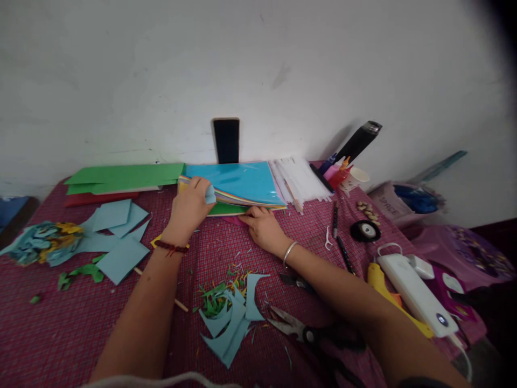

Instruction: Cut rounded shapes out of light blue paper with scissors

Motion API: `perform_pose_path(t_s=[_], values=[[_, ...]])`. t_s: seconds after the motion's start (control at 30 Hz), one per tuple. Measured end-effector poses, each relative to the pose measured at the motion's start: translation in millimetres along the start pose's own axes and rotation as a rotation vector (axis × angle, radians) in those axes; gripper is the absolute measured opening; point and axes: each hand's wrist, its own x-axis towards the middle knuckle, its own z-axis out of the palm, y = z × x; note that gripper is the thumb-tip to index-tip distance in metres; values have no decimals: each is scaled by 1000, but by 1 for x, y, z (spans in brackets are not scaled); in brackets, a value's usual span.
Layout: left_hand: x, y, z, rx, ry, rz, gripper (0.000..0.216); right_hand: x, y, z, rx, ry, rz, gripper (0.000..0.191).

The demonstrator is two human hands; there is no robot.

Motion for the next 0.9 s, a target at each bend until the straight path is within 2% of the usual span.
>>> perform_pose_path(t_s=[0.4,0.57,0.77,0.9], values=[[0,-1,2,-16,-2,8,28,-1,-5,0,-40,16,38,39],[2,-3,2,-23,-16,6,26,-2,-11,0,-58,49,84,48],[2,-7,-4,-69,-34,39,38,-1,-12,-3,-59,41,115,54],[3,-5,-4,-71,-40,14,38,1,-13,-4,-52,47,135,54]])
